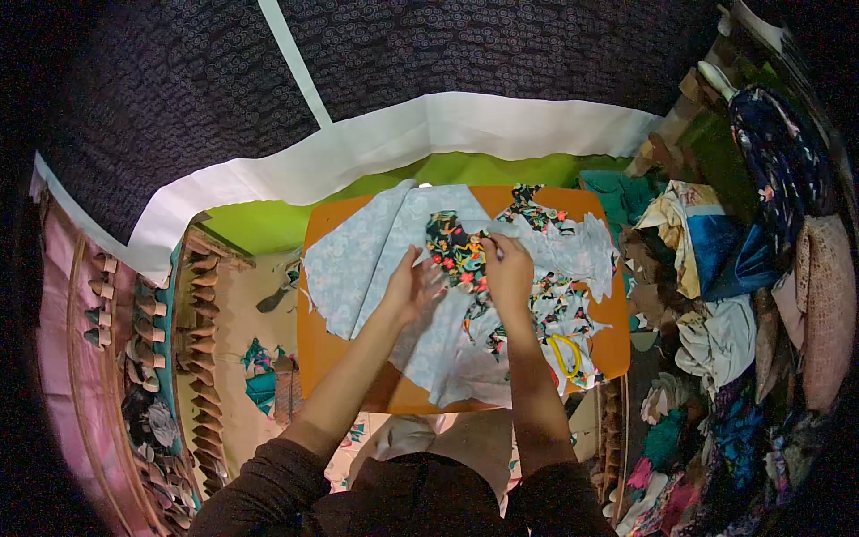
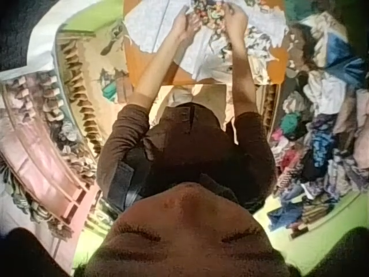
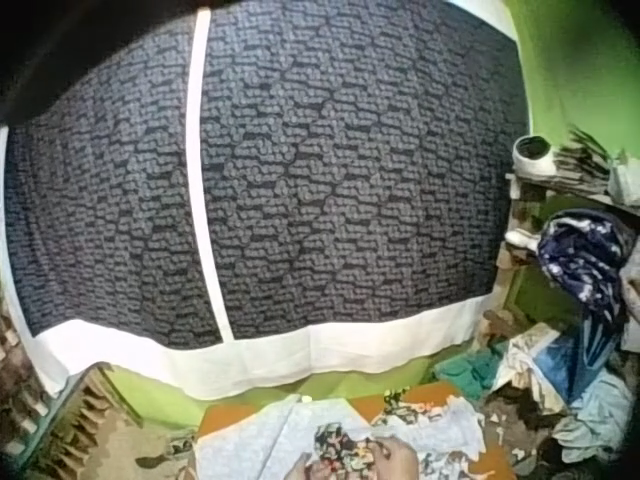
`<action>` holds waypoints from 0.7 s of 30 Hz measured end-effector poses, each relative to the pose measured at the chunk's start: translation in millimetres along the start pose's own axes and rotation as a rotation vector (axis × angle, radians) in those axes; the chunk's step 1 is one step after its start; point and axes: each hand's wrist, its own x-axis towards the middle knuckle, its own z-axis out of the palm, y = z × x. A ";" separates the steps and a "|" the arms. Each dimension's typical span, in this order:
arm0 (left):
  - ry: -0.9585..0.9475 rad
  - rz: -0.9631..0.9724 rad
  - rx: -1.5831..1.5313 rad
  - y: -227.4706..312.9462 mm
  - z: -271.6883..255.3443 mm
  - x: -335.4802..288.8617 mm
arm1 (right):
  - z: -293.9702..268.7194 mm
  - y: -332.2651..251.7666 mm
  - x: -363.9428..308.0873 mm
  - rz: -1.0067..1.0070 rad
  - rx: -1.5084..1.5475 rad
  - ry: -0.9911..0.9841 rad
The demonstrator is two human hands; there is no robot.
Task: Cutting pattern pieces out of fabric using scissors.
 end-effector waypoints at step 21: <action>0.059 0.316 0.621 -90.3 -57.4 17.4 | 15.2 33.5 -70.5 -0.249 -0.350 -0.244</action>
